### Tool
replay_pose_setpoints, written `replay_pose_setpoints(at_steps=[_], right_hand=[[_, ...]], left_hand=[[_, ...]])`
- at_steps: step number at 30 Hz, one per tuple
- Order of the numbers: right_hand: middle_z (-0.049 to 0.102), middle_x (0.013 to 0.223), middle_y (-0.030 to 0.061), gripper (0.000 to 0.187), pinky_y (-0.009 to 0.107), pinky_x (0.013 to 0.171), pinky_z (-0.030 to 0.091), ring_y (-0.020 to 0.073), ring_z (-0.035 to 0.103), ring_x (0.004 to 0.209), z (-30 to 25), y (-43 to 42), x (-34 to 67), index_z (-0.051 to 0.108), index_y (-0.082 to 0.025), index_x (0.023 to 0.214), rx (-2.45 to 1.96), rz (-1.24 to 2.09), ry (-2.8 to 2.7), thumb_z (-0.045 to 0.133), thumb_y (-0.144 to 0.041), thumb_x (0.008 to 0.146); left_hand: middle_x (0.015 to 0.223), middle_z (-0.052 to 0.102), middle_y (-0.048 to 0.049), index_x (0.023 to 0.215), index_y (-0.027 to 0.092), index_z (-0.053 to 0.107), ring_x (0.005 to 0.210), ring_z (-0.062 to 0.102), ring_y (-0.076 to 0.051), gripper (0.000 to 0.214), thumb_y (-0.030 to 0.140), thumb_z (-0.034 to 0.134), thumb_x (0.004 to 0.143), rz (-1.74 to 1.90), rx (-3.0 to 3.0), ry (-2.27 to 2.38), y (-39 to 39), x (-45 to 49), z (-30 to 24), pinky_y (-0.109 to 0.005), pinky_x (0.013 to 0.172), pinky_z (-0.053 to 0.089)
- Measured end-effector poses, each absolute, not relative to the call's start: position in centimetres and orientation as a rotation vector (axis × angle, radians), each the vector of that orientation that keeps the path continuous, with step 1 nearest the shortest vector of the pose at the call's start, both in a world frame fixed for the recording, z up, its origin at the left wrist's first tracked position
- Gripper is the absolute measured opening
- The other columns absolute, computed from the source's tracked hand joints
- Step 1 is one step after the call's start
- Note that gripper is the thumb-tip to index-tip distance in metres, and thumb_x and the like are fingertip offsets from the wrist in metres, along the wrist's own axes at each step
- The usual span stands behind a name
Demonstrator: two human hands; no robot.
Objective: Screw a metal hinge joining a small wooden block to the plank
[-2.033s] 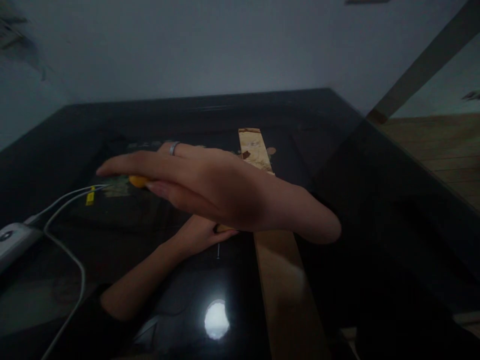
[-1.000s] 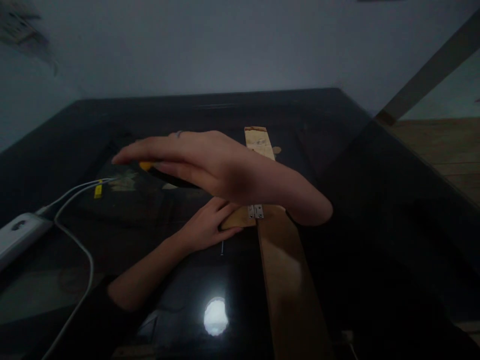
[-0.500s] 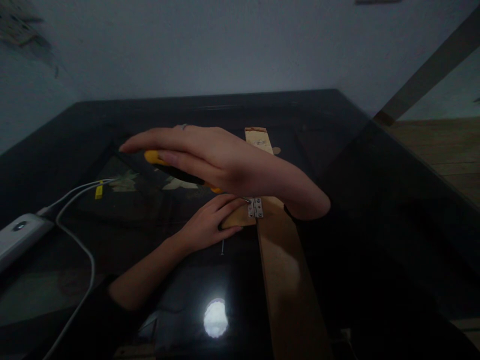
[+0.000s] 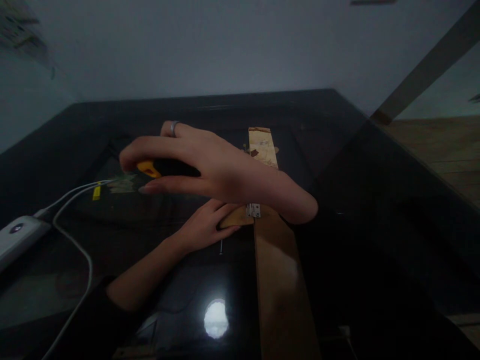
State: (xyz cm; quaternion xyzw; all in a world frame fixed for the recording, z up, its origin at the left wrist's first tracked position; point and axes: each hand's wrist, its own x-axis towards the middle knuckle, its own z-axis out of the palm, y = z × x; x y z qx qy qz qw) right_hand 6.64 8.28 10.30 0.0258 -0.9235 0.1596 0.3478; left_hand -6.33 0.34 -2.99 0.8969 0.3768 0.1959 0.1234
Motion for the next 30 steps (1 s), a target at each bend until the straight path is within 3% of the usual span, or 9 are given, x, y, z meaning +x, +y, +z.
replay_pose_setpoints(at_steps=[4, 9, 12, 16, 18, 22, 26, 30], right_hand=[[0.057, 0.132, 0.0023, 0.037, 0.017, 0.101, 0.037, 0.0052, 0.053, 0.115, 10.5, 7.9, 7.7, 0.045, -0.008, 0.129, 0.126, 0.568, -2.457, 0.046, -0.013, 0.092], [0.053, 0.136, 0.0066, 0.035, 0.019, 0.105, 0.036, 0.0057, 0.050, 0.122, 10.9, 7.6, 8.3, 0.043, -0.007, 0.128, 0.159, 0.718, -2.475, 0.043, -0.014, 0.093], [0.053, 0.136, 0.0041, 0.033, 0.020, 0.105, 0.037, 0.0060, 0.050, 0.123, 10.6, 7.8, 7.9, 0.045, -0.010, 0.125, 0.168, 0.759, -2.449, 0.043, -0.016, 0.093], [0.057, 0.130, -0.0068, 0.033, 0.017, 0.101, 0.040, 0.0053, 0.053, 0.118, 9.9, 8.6, 7.2, 0.050, -0.022, 0.119, 0.168, 0.797, -2.382, 0.055, -0.016, 0.087], [0.057, 0.131, -0.0066, 0.036, 0.016, 0.101, 0.041, 0.0063, 0.054, 0.119, 9.8, 9.0, 7.0, 0.050, -0.022, 0.120, 0.197, 0.777, -2.412, 0.058, -0.018, 0.085], [0.059, 0.130, 0.0017, 0.034, 0.020, 0.102, 0.041, 0.0086, 0.054, 0.119, 10.3, 8.4, 7.5, 0.049, -0.013, 0.123, 0.214, 0.682, -2.433, 0.051, -0.020, 0.090], [0.061, 0.129, 0.0038, 0.028, 0.021, 0.103, 0.042, 0.0099, 0.056, 0.118, 11.8, 6.3, 8.6, 0.053, -0.010, 0.118, 0.027, 0.737, -2.407, 0.052, -0.014, 0.091], [0.054, 0.139, 0.0086, 0.038, 0.015, 0.109, 0.036, 0.0054, 0.049, 0.127, 13.9, 4.8, 9.6, 0.046, 0.001, 0.129, -0.056, 0.774, -2.411, 0.050, -0.010, 0.093]], left_hand=[[0.128, 0.056, -0.0112, 0.139, 0.024, 0.043, 0.121, 0.053, -0.027, 0.053, 0.037, 0.058, 0.090, 0.557, 2.604, 1.100, 0.3, -6.3, -2.9, -0.043, 0.101, 0.047], [0.131, 0.056, -0.0117, 0.140, 0.023, 0.043, 0.122, 0.053, -0.027, 0.053, 0.036, 0.057, 0.090, 0.565, 2.593, 1.079, 0.4, -6.2, -2.7, -0.043, 0.102, 0.046], [0.130, 0.057, -0.0117, 0.140, 0.023, 0.043, 0.121, 0.054, -0.027, 0.054, 0.037, 0.058, 0.089, 0.567, 2.585, 1.080, 0.4, -6.3, -2.6, -0.045, 0.102, 0.046], [0.129, 0.058, -0.0116, 0.138, 0.023, 0.045, 0.119, 0.056, -0.027, 0.053, 0.037, 0.058, 0.089, 0.542, 2.592, 1.086, 0.5, -6.4, -2.7, -0.045, 0.101, 0.048], [0.129, 0.058, -0.0118, 0.137, 0.022, 0.047, 0.120, 0.055, -0.027, 0.051, 0.036, 0.058, 0.089, 0.548, 2.597, 1.082, 0.5, -6.5, -2.8, -0.045, 0.101, 0.048], [0.130, 0.058, -0.0108, 0.138, 0.023, 0.046, 0.122, 0.054, -0.027, 0.051, 0.035, 0.058, 0.089, 0.559, 2.604, 1.077, 0.5, -6.5, -3.0, -0.045, 0.102, 0.047], [0.128, 0.059, -0.0113, 0.136, 0.022, 0.048, 0.120, 0.055, -0.026, 0.050, 0.035, 0.058, 0.090, 0.575, 2.602, 1.078, 0.5, -6.4, -2.9, -0.043, 0.101, 0.048], [0.133, 0.056, -0.0119, 0.137, 0.021, 0.047, 0.124, 0.052, -0.026, 0.051, 0.035, 0.058, 0.090, 0.590, 2.599, 1.070, 0.5, -6.3, -2.6, -0.043, 0.104, 0.046]])
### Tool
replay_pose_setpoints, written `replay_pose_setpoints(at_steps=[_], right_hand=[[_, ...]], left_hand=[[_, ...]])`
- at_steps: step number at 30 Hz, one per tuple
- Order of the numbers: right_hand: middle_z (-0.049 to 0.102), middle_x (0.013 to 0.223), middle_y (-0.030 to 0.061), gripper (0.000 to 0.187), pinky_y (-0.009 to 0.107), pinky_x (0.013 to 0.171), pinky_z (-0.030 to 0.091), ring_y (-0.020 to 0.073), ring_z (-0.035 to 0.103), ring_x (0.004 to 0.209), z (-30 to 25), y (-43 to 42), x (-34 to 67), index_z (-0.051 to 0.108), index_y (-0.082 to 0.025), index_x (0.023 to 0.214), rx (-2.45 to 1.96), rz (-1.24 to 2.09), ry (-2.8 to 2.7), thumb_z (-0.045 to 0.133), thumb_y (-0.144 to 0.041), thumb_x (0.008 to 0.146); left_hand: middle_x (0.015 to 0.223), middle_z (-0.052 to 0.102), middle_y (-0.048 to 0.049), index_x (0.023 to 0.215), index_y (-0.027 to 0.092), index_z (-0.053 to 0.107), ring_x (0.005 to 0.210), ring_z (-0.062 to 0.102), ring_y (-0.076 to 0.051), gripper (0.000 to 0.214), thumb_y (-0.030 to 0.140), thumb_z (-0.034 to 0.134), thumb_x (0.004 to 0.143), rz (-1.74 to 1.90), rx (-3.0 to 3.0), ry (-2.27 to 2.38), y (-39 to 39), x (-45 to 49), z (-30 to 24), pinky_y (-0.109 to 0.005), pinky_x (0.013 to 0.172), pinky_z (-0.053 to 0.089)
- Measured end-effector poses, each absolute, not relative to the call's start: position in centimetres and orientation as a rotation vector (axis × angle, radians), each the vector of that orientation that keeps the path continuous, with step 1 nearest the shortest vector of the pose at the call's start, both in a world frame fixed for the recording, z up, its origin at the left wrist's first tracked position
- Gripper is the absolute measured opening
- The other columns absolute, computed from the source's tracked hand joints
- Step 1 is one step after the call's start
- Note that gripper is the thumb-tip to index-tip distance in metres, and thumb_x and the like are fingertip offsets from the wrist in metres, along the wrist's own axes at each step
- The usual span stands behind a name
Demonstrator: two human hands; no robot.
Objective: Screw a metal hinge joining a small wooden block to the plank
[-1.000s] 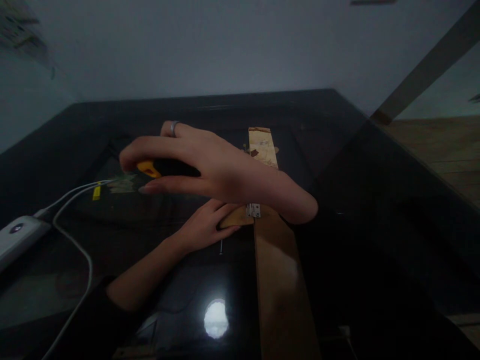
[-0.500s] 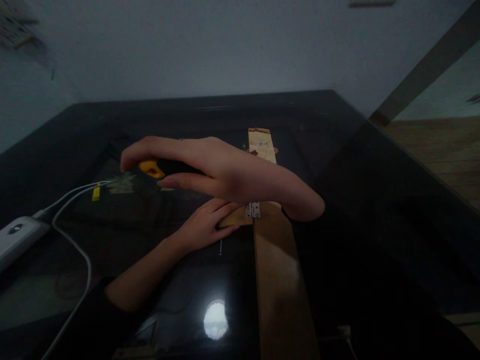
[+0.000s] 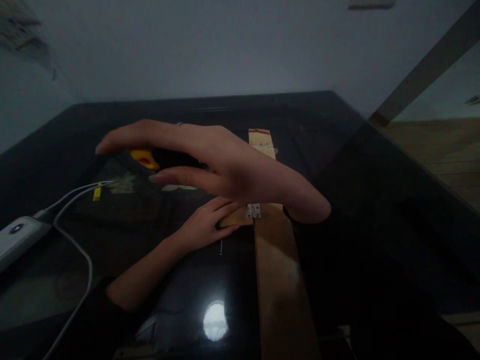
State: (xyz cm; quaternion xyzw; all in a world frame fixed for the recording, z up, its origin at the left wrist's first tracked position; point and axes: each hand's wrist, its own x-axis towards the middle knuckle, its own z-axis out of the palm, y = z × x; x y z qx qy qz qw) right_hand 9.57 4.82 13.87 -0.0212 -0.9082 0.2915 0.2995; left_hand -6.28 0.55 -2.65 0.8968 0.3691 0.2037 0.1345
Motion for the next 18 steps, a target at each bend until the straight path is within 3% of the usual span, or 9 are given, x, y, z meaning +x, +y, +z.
replay_pose_setpoints(at_steps=[3, 5, 6, 8, 11, 14, 18], right_hand=[[0.049, 0.144, 0.0069, 0.049, 0.018, 0.114, 0.028, 0.0063, 0.039, 0.136, 14.7, 5.1, 10.6, 0.041, 0.001, 0.134, -0.120, 0.697, -2.355, 0.054, -0.015, 0.090], [0.051, 0.140, -0.0016, 0.045, 0.025, 0.112, 0.031, 0.0104, 0.034, 0.139, 14.5, 5.7, 11.6, 0.049, -0.013, 0.129, -0.077, 0.614, -2.289, 0.055, -0.032, 0.088], [0.050, 0.138, -0.0059, 0.037, 0.028, 0.112, 0.033, 0.0112, 0.033, 0.140, 14.3, 5.9, 12.3, 0.051, -0.019, 0.126, -0.208, 0.645, -2.187, 0.049, -0.031, 0.091], [0.056, 0.128, -0.0083, 0.036, 0.031, 0.104, 0.042, 0.0152, 0.048, 0.130, 13.5, 6.2, 13.8, 0.054, -0.024, 0.120, -0.269, 0.711, -1.967, 0.053, -0.040, 0.088], [0.065, 0.116, -0.0009, 0.035, 0.032, 0.090, 0.055, 0.0176, 0.066, 0.106, 12.2, 5.7, 16.5, 0.056, -0.024, 0.110, -0.403, 0.918, -1.642, 0.066, -0.041, 0.081], [0.071, 0.099, -0.0029, 0.030, 0.033, 0.084, 0.057, 0.0170, 0.071, 0.093, 10.9, 4.5, 19.8, 0.055, -0.028, 0.103, -0.601, 1.037, -1.386, 0.069, -0.041, 0.080], [0.074, 0.089, -0.0006, 0.026, 0.038, 0.085, 0.059, 0.0200, 0.072, 0.092, 7.6, 2.8, 24.3, 0.058, -0.026, 0.087, -0.757, 1.149, -1.100, 0.072, -0.046, 0.077]], left_hand=[[0.139, 0.050, -0.0126, 0.141, 0.022, 0.043, 0.128, 0.049, -0.026, 0.055, 0.036, 0.057, 0.090, 0.567, 2.585, 1.072, 0.5, -6.2, -2.4, -0.044, 0.105, 0.045], [0.143, 0.047, -0.0125, 0.143, 0.023, 0.040, 0.130, 0.048, -0.026, 0.057, 0.035, 0.058, 0.090, 0.558, 2.569, 1.074, 0.5, -6.2, -2.2, -0.045, 0.106, 0.044], [0.144, 0.045, -0.0122, 0.144, 0.024, 0.039, 0.130, 0.047, -0.026, 0.058, 0.035, 0.058, 0.090, 0.559, 2.561, 1.072, 0.4, -6.2, -2.2, -0.045, 0.106, 0.044], [0.146, 0.044, -0.0117, 0.145, 0.025, 0.037, 0.131, 0.046, -0.025, 0.059, 0.034, 0.058, 0.090, 0.571, 2.553, 1.058, 0.4, -6.2, -2.2, -0.046, 0.107, 0.043], [0.145, 0.044, -0.0112, 0.143, 0.026, 0.039, 0.132, 0.045, -0.025, 0.059, 0.032, 0.060, 0.089, 0.612, 2.551, 1.039, 0.4, -6.1, -2.2, -0.047, 0.106, 0.044], [0.145, 0.045, -0.0111, 0.143, 0.027, 0.038, 0.132, 0.045, -0.026, 0.061, 0.032, 0.062, 0.087, 0.632, 2.555, 1.032, 0.5, -6.1, -1.9, -0.049, 0.105, 0.044], [0.144, 0.045, -0.0117, 0.141, 0.026, 0.041, 0.132, 0.045, -0.026, 0.056, 0.033, 0.061, 0.089, 0.641, 2.634, 0.996, 0.4, -6.5, -1.1, -0.050, 0.105, 0.044]])
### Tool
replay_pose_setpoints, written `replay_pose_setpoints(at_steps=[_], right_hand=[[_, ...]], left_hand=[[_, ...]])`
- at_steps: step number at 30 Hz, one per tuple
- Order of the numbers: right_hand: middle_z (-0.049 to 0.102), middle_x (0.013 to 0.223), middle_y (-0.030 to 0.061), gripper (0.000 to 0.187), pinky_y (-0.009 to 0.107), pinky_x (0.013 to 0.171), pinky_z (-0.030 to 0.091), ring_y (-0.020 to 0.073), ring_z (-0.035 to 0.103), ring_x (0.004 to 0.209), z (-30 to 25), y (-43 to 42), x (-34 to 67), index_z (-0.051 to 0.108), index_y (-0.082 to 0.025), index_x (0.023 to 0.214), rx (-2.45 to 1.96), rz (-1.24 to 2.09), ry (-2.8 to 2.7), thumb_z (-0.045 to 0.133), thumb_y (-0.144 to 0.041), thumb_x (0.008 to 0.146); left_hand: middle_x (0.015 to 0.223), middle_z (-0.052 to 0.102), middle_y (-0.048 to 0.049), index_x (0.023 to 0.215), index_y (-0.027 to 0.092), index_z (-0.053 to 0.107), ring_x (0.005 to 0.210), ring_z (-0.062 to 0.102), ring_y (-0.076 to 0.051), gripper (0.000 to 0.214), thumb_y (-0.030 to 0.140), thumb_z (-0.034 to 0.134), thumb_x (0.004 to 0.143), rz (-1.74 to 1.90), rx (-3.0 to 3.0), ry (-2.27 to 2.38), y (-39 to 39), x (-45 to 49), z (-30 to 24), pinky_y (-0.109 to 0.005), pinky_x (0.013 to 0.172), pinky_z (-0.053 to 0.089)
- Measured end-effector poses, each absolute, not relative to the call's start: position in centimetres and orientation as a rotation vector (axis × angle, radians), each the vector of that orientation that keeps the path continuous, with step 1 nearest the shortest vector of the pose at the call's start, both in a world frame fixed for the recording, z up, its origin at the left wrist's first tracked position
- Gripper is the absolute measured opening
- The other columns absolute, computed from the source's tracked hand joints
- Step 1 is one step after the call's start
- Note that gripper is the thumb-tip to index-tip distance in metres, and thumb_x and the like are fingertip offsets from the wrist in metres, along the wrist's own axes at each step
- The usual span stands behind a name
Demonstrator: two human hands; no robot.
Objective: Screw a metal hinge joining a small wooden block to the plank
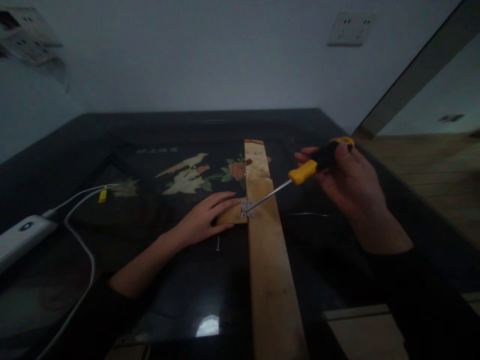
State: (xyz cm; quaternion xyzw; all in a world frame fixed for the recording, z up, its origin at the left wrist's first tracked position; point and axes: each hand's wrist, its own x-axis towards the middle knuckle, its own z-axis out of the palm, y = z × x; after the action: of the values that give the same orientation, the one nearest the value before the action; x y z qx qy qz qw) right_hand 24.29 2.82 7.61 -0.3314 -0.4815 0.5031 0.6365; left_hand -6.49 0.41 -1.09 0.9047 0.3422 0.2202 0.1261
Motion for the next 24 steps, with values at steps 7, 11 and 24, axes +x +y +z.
replay_pose_setpoints(at_steps=[7, 11, 24], right_hand=[[0.075, 0.088, -0.0007, 0.019, 0.029, 0.080, 0.061, 0.0182, 0.072, 0.095, 1.3, 1.1, 28.1, 0.066, -0.026, 0.090, -0.899, 1.274, -0.777, 0.069, -0.041, 0.080], [0.074, 0.091, 0.0000, 0.021, 0.032, 0.083, 0.061, 0.0193, 0.071, 0.098, 0.4, 0.9, 28.1, 0.066, -0.029, 0.101, -0.934, 1.271, -0.780, 0.065, -0.041, 0.084], [0.073, 0.088, 0.0002, 0.014, 0.024, 0.069, 0.062, 0.0176, 0.072, 0.092, 1.0, 0.2, 27.4, 0.066, -0.028, 0.091, -0.978, 1.301, -0.689, 0.064, -0.039, 0.084]], left_hand=[[0.115, 0.064, -0.0081, 0.113, 0.022, 0.064, 0.107, 0.060, -0.019, 0.026, 0.016, 0.048, 0.094, 0.536, 2.775, 1.012, -1.9, -9.1, 0.6, -0.037, 0.092, 0.050], [0.108, 0.067, -0.0065, 0.108, 0.024, 0.066, 0.102, 0.061, -0.017, 0.026, 0.014, 0.048, 0.093, 0.419, 2.842, 0.950, -3.7, -9.5, 1.0, -0.032, 0.089, 0.049], [0.094, 0.070, -0.0050, 0.089, 0.019, 0.065, 0.087, 0.064, -0.016, 0.021, 0.016, 0.045, 0.096, 0.239, 3.065, 0.728, -3.6, -8.1, 1.4, -0.031, 0.087, 0.049]])
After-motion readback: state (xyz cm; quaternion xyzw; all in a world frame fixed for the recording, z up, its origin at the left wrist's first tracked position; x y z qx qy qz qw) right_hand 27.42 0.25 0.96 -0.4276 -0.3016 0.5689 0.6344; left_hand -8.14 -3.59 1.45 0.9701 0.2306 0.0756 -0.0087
